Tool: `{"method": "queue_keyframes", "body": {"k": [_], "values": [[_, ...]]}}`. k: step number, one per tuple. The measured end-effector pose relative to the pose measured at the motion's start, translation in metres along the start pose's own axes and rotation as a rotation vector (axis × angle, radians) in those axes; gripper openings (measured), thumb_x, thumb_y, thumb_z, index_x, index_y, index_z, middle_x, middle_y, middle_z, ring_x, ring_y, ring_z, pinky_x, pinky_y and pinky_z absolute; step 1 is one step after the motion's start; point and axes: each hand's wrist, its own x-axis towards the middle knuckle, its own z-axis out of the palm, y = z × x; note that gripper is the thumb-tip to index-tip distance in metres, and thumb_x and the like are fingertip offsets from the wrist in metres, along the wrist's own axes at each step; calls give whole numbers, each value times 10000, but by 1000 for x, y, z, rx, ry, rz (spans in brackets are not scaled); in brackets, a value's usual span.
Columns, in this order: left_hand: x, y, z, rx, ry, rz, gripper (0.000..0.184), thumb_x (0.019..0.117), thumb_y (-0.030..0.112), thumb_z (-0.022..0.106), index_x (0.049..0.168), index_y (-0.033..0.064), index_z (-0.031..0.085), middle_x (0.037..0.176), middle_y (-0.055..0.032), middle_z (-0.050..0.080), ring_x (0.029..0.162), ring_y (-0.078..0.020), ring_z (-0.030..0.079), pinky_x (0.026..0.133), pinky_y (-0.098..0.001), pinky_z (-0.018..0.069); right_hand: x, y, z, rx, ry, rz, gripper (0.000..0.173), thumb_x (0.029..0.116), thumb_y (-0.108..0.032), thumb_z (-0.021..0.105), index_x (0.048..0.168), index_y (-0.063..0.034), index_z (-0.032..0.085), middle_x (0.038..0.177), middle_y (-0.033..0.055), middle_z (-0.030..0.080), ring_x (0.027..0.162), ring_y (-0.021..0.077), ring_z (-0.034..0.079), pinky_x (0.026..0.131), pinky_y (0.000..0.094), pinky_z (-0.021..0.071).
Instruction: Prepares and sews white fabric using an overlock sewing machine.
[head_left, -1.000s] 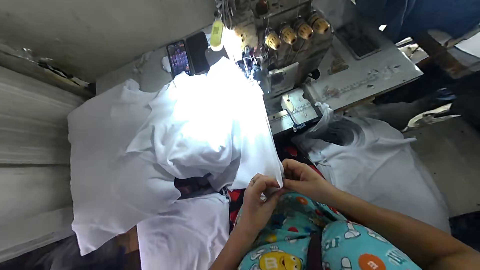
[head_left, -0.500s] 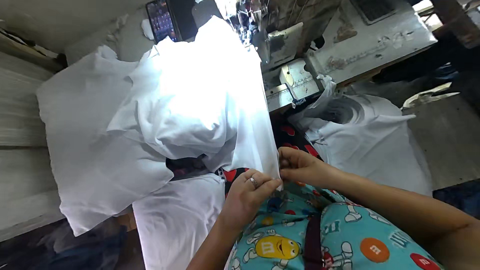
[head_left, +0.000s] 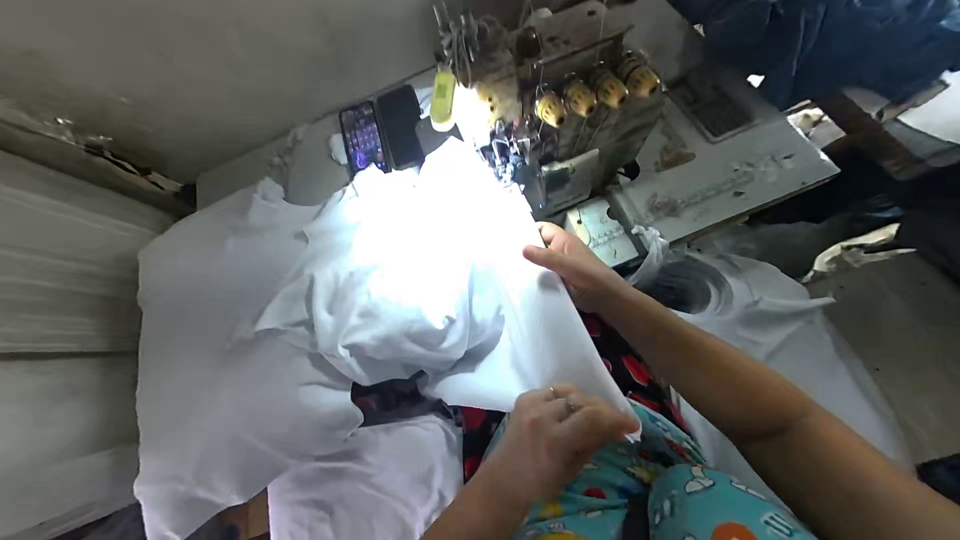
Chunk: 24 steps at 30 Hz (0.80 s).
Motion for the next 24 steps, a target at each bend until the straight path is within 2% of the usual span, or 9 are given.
{"method": "queue_keyframes", "body": {"k": [2,5,9,13,17,21,22,23,24], "values": [[-2,-12,7,143,-92,-18,172,1029,181,590,963,102,728,847,-24,738,798,-117,693,755,-208,551,19,3,-4,-6,98,-20,172,1036,-91,487,1201,-65,528,878,27,649,739,82,651,688,273,574],[-4,-29,3,272,-157,-36,126,1002,146,620,965,136,740,887,-4,755,757,-130,681,671,-234,538,22,7,-9,-64,160,-4,203,1046,-62,417,1163,-45,581,833,21,649,727,78,650,686,265,569],[18,-45,-20,330,-181,-3,138,1006,135,611,979,158,744,932,17,764,750,-112,668,645,-219,512,21,11,-13,-83,112,-69,232,1001,-39,464,1204,-4,570,855,-8,638,748,43,642,704,229,560],[45,-60,-40,408,-217,78,166,989,103,603,964,162,757,893,12,744,701,-121,631,592,-231,480,18,10,-13,-54,75,-97,272,970,-32,537,1240,-4,544,850,-50,658,744,11,648,708,203,561],[67,-75,-54,474,-250,133,198,960,46,598,937,152,764,856,5,731,676,-131,621,582,-239,481,11,15,-16,17,51,-97,229,923,-14,627,1145,-53,585,831,-75,702,737,7,671,700,201,570],[83,-88,-65,585,-201,179,154,965,112,618,917,165,755,867,17,735,789,-136,674,670,-245,527,6,24,-21,119,60,-112,227,868,5,707,1064,-85,637,869,-44,745,779,32,706,732,227,593],[85,-93,-65,624,-184,159,89,970,205,647,967,171,729,946,8,732,905,-153,680,760,-271,536,8,24,-20,111,97,-131,242,851,2,727,1052,-90,628,839,-56,731,749,24,694,703,218,587],[87,-100,-65,663,-180,123,205,944,301,682,1089,158,702,1097,-24,732,1072,-188,682,886,-324,541,11,23,-19,69,136,-162,263,840,-18,744,1040,-108,597,809,-87,698,717,3,666,670,199,569],[89,-109,-65,655,-177,80,367,904,310,725,1205,108,666,1240,-83,710,1200,-235,659,984,-375,525,16,21,-19,9,172,-205,283,840,-55,772,1032,-119,575,805,-108,672,706,-10,646,655,189,558]]}}
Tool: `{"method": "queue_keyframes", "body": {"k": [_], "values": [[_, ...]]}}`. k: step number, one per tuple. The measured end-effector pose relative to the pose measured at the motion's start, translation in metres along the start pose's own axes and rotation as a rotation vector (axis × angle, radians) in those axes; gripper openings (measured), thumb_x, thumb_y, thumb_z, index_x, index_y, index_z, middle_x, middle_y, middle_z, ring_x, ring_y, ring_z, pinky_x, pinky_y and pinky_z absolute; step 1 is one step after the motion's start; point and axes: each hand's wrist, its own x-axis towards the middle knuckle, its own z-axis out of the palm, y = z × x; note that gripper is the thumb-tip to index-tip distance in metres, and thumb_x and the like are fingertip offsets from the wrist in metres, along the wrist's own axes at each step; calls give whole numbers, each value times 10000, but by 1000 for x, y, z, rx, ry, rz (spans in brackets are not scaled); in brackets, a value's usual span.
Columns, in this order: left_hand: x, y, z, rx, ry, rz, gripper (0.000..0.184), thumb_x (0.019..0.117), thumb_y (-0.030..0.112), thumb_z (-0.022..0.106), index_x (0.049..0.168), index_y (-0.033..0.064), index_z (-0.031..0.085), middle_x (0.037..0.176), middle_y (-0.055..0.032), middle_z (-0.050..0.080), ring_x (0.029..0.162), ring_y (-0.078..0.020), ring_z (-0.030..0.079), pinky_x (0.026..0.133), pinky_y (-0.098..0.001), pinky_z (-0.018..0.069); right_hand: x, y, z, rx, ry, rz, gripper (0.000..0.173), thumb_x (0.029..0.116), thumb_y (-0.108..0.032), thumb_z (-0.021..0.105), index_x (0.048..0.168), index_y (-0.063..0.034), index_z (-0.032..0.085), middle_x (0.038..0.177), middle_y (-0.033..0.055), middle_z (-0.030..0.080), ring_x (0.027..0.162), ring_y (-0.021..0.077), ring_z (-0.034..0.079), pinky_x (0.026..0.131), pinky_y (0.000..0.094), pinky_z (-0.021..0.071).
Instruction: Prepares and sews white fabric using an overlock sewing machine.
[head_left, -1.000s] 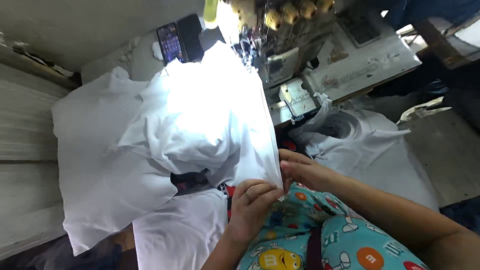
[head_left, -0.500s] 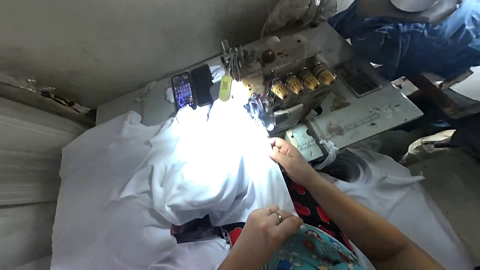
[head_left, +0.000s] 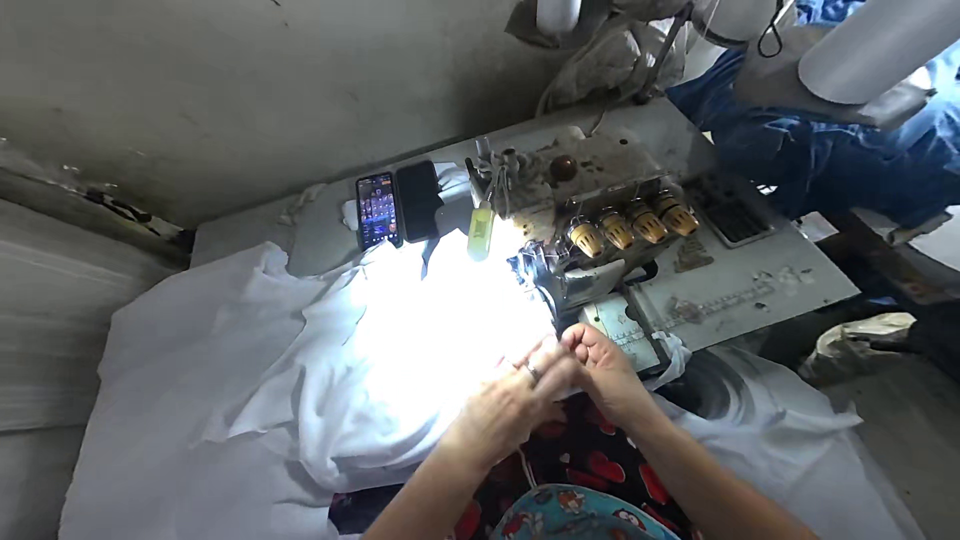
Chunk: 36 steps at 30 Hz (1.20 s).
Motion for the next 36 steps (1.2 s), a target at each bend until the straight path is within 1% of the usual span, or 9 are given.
{"method": "queue_keyframes", "body": {"k": [3,7,10,16,18,20,24,29,36], "values": [[5,-27,10,-86,77,-80,294,919,41,626,1207,13,672,1236,-150,715,1136,-232,703,989,-333,549,20,-2,2,-181,18,-215,187,840,54,687,995,-33,629,881,-54,704,757,-3,669,709,189,586],[16,-57,-12,-8,83,29,234,1009,105,524,1012,75,756,998,-83,765,879,-183,733,783,-317,582,36,-2,-1,-489,-9,-405,148,967,-80,647,1028,17,741,877,8,743,693,-11,673,633,169,591],[22,-80,-19,-35,34,50,230,993,124,553,1062,72,767,1051,-93,762,957,-212,733,845,-382,590,37,1,-3,-648,-5,-426,248,1018,-141,579,1139,3,741,926,40,754,695,16,688,637,197,600],[59,-84,-37,61,-117,-262,243,948,227,609,869,34,733,878,-151,701,874,-336,695,762,-545,541,29,-10,-4,-621,-91,-343,257,1019,-157,560,1150,6,708,870,19,725,695,10,676,638,187,590],[59,-80,-32,67,-180,-546,241,1017,173,585,1140,2,700,1119,-212,684,1074,-381,662,932,-567,513,26,-12,-3,-609,-140,-354,246,1021,-160,561,1131,12,698,808,12,699,670,11,660,626,184,581],[49,-77,-28,20,-113,-678,250,1010,109,574,1216,9,676,1190,-212,673,1136,-372,645,999,-545,496,24,-14,-2,-583,-197,-383,249,1026,-162,563,1124,16,706,802,23,701,665,22,659,630,195,581],[5,-59,-27,26,259,-637,150,930,43,606,971,-41,723,925,-182,722,888,-282,717,842,-425,582,19,-14,3,-538,-271,-474,207,1016,-141,603,1099,-5,736,972,60,733,775,17,670,697,177,578],[-29,0,-31,118,225,-688,203,950,171,625,919,37,774,795,-103,720,726,-243,696,695,-399,573,16,-3,10,-667,-363,-582,303,1018,-114,584,1297,-52,683,1318,164,645,974,128,703,811,249,597],[4,6,-10,150,208,-407,245,996,297,599,891,156,769,727,-24,694,723,-230,677,718,-468,503,40,-24,-20,-827,-221,-635,201,989,-215,625,940,-53,734,915,65,690,878,76,643,812,210,531]]}}
